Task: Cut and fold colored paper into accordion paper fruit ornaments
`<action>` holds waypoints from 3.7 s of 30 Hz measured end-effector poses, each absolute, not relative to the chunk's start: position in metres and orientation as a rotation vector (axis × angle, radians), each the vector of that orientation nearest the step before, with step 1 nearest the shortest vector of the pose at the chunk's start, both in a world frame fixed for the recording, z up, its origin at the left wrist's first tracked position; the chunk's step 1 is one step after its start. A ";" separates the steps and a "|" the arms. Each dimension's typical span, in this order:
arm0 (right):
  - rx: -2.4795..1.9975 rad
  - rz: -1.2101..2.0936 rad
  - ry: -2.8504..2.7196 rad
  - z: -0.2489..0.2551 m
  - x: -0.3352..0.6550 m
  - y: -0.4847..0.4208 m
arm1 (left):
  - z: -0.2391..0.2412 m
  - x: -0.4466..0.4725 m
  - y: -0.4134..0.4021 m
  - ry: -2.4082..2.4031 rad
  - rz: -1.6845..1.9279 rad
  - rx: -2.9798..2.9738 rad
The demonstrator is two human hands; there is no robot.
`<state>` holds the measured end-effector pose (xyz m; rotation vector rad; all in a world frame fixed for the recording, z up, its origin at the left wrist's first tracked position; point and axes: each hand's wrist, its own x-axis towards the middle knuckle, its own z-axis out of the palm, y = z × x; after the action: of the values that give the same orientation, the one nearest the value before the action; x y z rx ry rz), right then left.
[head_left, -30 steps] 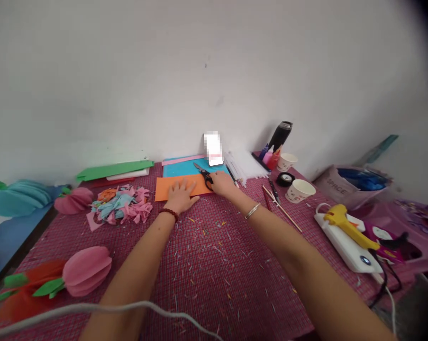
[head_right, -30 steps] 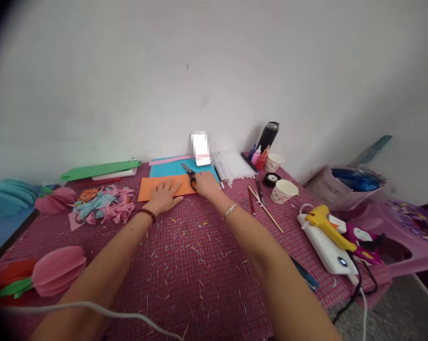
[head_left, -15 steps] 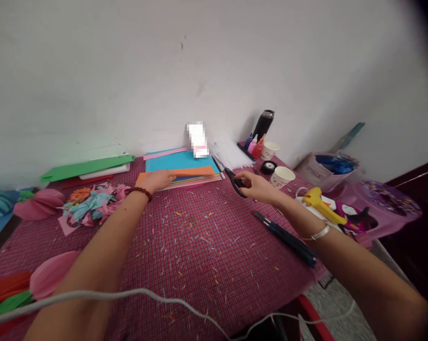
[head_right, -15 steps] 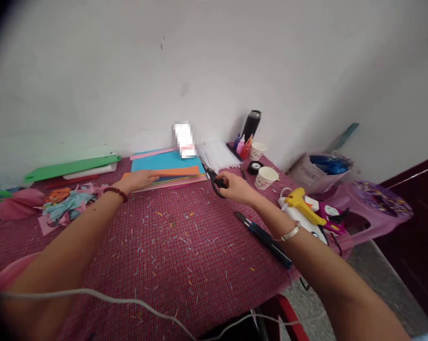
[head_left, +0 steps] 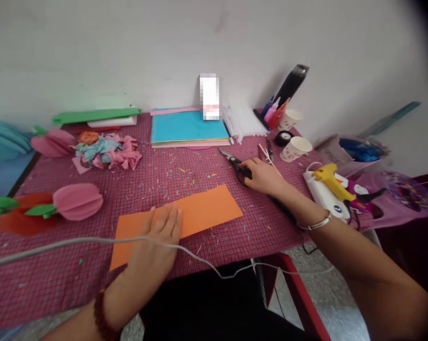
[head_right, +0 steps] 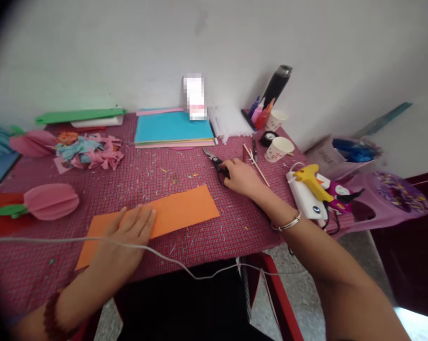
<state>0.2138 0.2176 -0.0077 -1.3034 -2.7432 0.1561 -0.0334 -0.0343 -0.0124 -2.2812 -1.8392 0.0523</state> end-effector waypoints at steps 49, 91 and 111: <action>-0.673 0.829 -2.586 -0.025 0.251 0.087 | -0.033 -0.094 -0.120 -2.133 -0.771 -2.553; -1.409 0.756 -2.325 -0.038 0.222 0.095 | -0.033 0.006 -0.049 -1.880 -0.160 -2.694; -0.790 0.508 -2.986 -0.035 0.186 0.052 | -0.041 -0.083 -0.098 -2.105 -0.315 -2.424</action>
<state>0.1855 0.0521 -0.0351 -0.7902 -2.9856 0.5078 -0.0829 -0.0985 -0.0407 -2.4241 -2.1052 -0.3149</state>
